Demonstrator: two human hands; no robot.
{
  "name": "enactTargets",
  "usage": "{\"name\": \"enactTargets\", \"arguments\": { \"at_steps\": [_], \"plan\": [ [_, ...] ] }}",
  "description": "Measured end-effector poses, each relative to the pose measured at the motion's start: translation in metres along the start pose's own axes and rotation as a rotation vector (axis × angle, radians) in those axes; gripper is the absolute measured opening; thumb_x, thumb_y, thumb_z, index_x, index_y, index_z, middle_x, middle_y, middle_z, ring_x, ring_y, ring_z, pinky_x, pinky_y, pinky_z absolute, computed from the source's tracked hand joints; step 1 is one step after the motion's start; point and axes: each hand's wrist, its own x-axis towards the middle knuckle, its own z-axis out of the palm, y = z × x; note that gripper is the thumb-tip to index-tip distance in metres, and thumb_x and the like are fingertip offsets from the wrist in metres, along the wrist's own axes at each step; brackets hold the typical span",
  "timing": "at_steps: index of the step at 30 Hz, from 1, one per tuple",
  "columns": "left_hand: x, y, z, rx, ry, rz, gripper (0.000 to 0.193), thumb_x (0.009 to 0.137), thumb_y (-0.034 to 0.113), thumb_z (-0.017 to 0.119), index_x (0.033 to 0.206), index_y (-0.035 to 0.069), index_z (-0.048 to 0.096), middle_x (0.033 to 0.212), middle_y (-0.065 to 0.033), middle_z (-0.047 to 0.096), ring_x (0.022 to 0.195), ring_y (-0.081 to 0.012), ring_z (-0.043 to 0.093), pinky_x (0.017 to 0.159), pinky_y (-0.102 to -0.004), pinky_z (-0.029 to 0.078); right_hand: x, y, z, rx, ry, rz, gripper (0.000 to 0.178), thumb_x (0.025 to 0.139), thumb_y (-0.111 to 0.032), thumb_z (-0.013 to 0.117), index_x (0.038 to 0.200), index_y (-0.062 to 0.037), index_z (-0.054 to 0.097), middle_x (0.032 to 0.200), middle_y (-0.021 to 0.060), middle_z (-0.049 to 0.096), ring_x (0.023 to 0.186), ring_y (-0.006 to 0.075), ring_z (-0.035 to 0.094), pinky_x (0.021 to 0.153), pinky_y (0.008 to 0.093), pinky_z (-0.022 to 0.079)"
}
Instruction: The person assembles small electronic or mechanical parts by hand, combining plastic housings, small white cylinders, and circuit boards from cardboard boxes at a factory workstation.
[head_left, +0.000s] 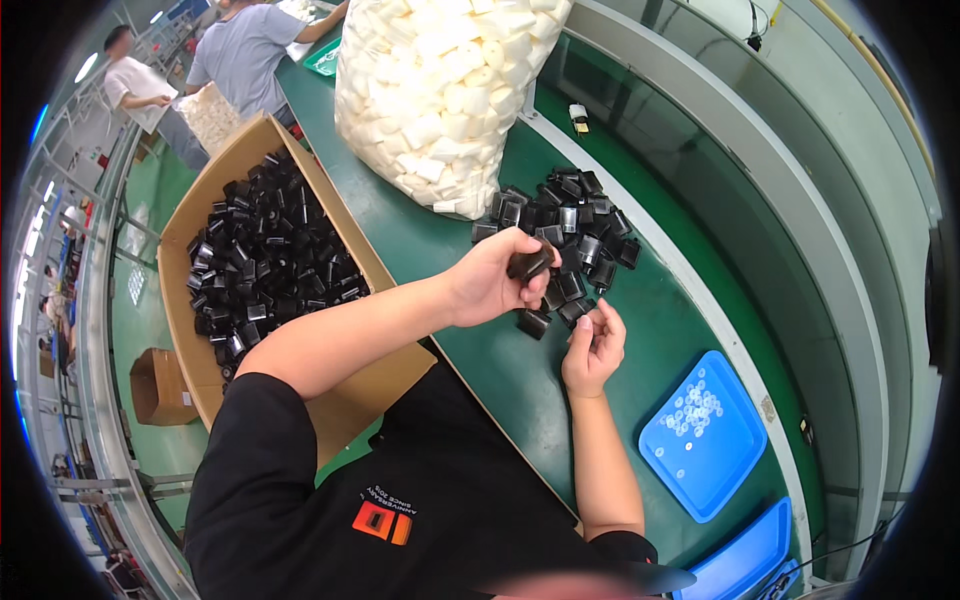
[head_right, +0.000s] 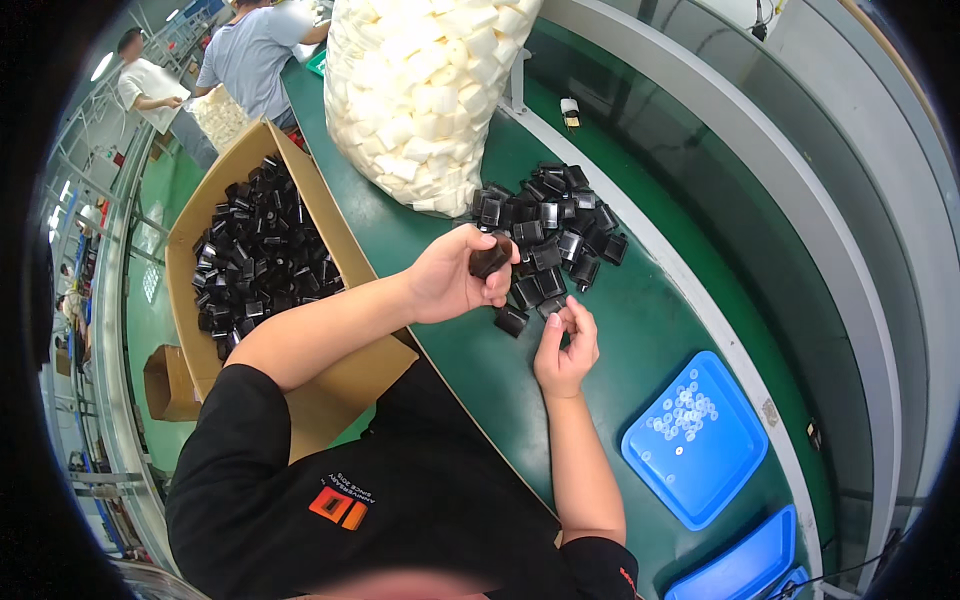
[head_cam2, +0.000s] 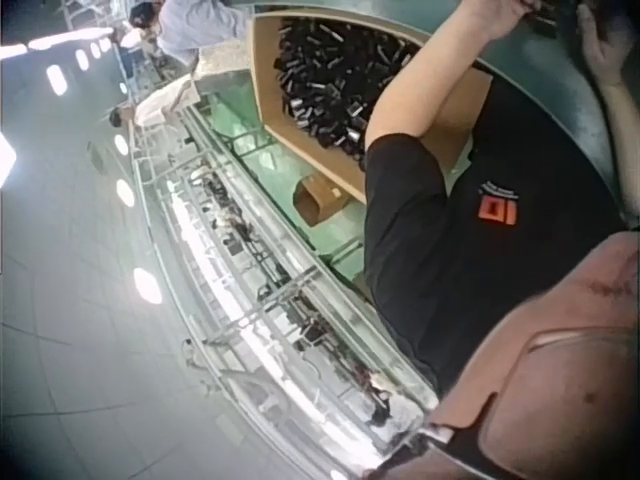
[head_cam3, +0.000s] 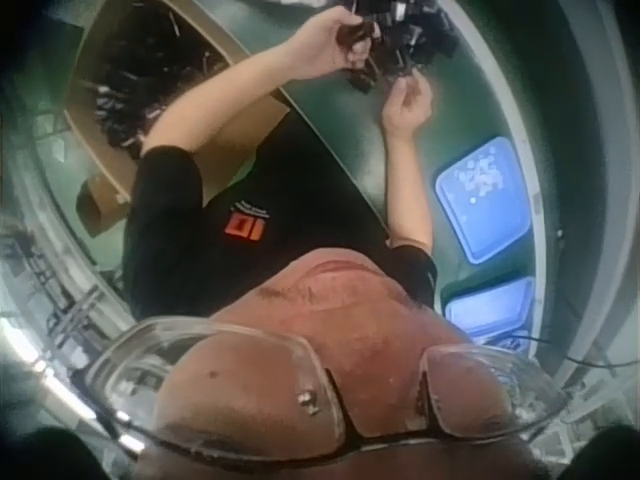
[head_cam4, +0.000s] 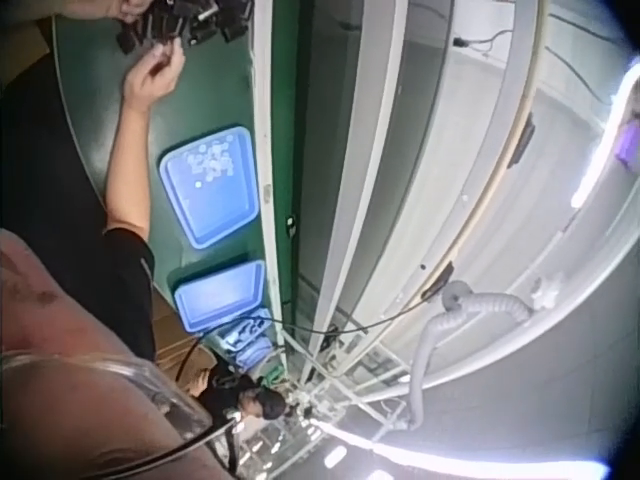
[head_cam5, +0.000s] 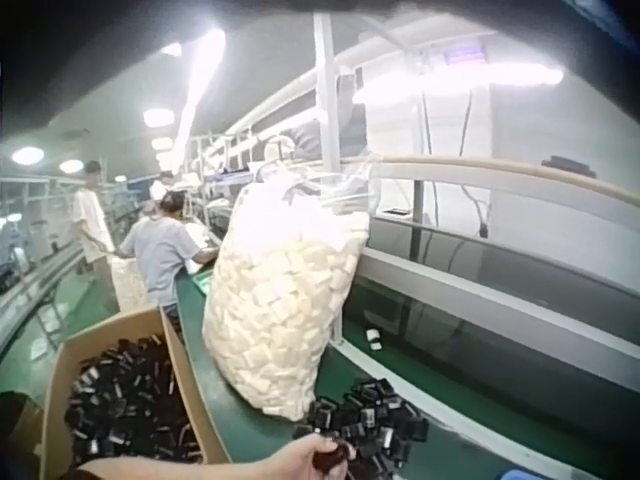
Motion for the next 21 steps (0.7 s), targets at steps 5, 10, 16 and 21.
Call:
{"name": "enactTargets", "arguments": {
  "at_steps": [5, 10, 16, 21],
  "plan": [
    [0.005, 0.005, -0.013, -0.151, 0.206, -0.056, 0.040, 0.085, 0.049, 0.058, 0.084, 0.009, 0.057, 0.064, -0.0024, 0.052, 0.062, -0.0188, 0.046, 0.066, -0.0319, 0.039, 0.007, -0.004, -0.007, 0.136, -0.043, -0.006, 0.005, 0.094, 0.000, 0.053, 0.089, -0.0012, 0.052, 0.093, 0.0122, 0.055, 0.061, 0.0095, 0.048, 0.054, 0.0219, 0.042],
    [0.009, 0.003, -0.011, -0.171, 0.236, -0.057, 0.038, 0.088, 0.047, 0.058, 0.090, 0.009, 0.057, 0.067, -0.0022, 0.052, 0.064, -0.0172, 0.048, 0.068, -0.0317, 0.042, 0.006, -0.004, -0.013, 0.137, -0.027, 0.062, 0.003, 0.092, 0.002, 0.051, 0.091, -0.0004, 0.051, 0.095, 0.0121, 0.054, 0.065, 0.0107, 0.050, 0.057, 0.0222, 0.045],
    [0.012, -0.003, -0.012, -0.022, 0.235, -0.158, 0.037, 0.092, 0.049, 0.056, 0.092, 0.012, 0.058, 0.073, -0.0013, 0.057, 0.063, -0.0122, 0.047, 0.063, -0.0260, 0.041, 0.010, -0.002, -0.012, 0.142, -0.007, 0.058, 0.018, 0.086, 0.013, 0.039, 0.086, 0.0004, 0.052, 0.086, 0.0112, 0.056, 0.064, 0.0116, 0.050, 0.058, 0.0231, 0.043],
    [0.009, -0.004, -0.009, 0.046, 0.207, -0.151, 0.037, 0.092, 0.051, 0.054, 0.085, 0.015, 0.057, 0.074, 0.0003, 0.059, 0.064, -0.0118, 0.047, 0.065, -0.0266, 0.041, 0.016, -0.009, -0.010, -0.112, -0.045, -0.115, 0.016, 0.070, 0.015, 0.044, 0.069, 0.0009, 0.051, 0.074, 0.0122, 0.057, 0.065, 0.0179, 0.053, 0.060, 0.0261, 0.044]
  ]
}}
